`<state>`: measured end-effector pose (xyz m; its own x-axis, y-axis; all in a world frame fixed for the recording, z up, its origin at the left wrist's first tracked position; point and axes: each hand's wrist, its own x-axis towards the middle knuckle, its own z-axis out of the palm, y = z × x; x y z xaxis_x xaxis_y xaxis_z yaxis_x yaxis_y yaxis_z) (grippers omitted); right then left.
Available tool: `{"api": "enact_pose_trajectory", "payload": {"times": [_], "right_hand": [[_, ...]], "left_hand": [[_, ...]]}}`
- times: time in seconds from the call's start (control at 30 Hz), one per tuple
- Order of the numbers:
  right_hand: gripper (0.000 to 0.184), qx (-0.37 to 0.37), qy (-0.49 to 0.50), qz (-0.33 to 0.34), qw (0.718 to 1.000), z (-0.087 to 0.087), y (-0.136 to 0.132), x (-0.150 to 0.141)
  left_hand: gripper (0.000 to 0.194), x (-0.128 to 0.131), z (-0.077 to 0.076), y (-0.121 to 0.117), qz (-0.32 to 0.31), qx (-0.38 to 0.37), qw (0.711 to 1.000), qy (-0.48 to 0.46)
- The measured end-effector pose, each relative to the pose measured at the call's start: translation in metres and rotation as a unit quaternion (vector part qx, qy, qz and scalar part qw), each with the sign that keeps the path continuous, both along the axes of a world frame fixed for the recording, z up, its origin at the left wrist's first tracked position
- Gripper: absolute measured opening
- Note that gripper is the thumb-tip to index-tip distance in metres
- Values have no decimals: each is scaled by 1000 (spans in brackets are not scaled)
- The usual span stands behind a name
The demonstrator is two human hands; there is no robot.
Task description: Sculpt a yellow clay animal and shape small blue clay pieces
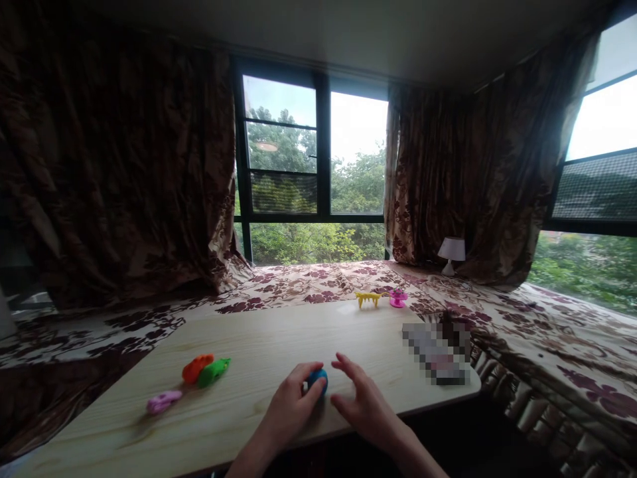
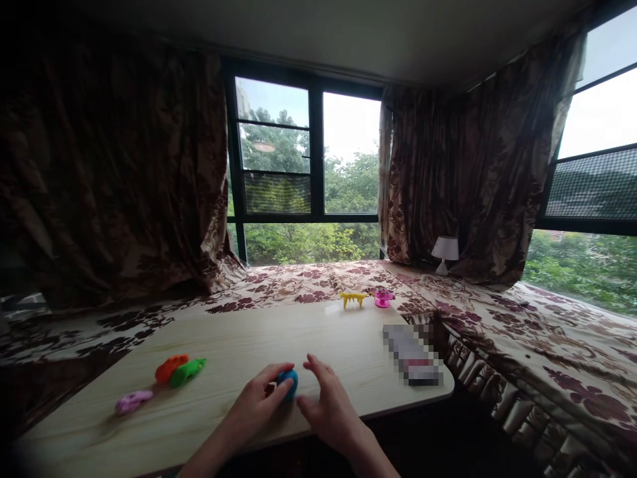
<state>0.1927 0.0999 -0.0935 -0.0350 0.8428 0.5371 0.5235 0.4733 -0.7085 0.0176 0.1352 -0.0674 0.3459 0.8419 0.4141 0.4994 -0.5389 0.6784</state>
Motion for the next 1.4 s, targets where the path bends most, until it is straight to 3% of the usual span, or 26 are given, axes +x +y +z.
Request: {"api": "enact_pose_trajectory", "payload": {"times": [0.1,0.2,0.33,0.4,0.53,0.67,0.8,0.87,0.97,1.07,1.13,1.3,1.4], "right_hand": [[50,-3,20,-57,998,-4,11,27],[40,-1,35,-97,995,-5,24,38],[33,-6,29,-105,994,-6,27,35],[30,-11,19,-108,994,-6,24,33],[27,-16,-8,-121,993,-3,20,33],[29,-14,-28,-130,991,0,18,32],[29,-9,-34,-133,990,2,18,32],[29,-10,-35,-136,990,2,18,33],[28,-19,-36,-141,989,0,19,34],[27,-23,-41,-143,989,-2,19,33],[27,-20,-46,-142,989,-2,18,31],[27,0,-57,-135,989,0,16,28],[27,6,-60,-132,989,-1,18,29]], "left_hand": [[36,-3,2,-1,8,36,998,42],[40,-33,12,11,61,67,992,86],[26,-73,12,16,112,75,977,164],[26,-73,4,7,103,77,972,198],[34,-41,-11,3,99,98,961,237],[45,-28,-8,44,135,100,952,254],[46,-59,-3,75,169,84,945,266],[50,-77,-8,67,168,84,944,272],[51,-92,-21,32,158,96,942,279],[54,-85,-26,1,147,123,938,289],[52,-67,-25,-2,137,133,937,293],[36,-21,-10,40,135,145,937,289],[33,-19,-3,70,178,125,935,282]]}}
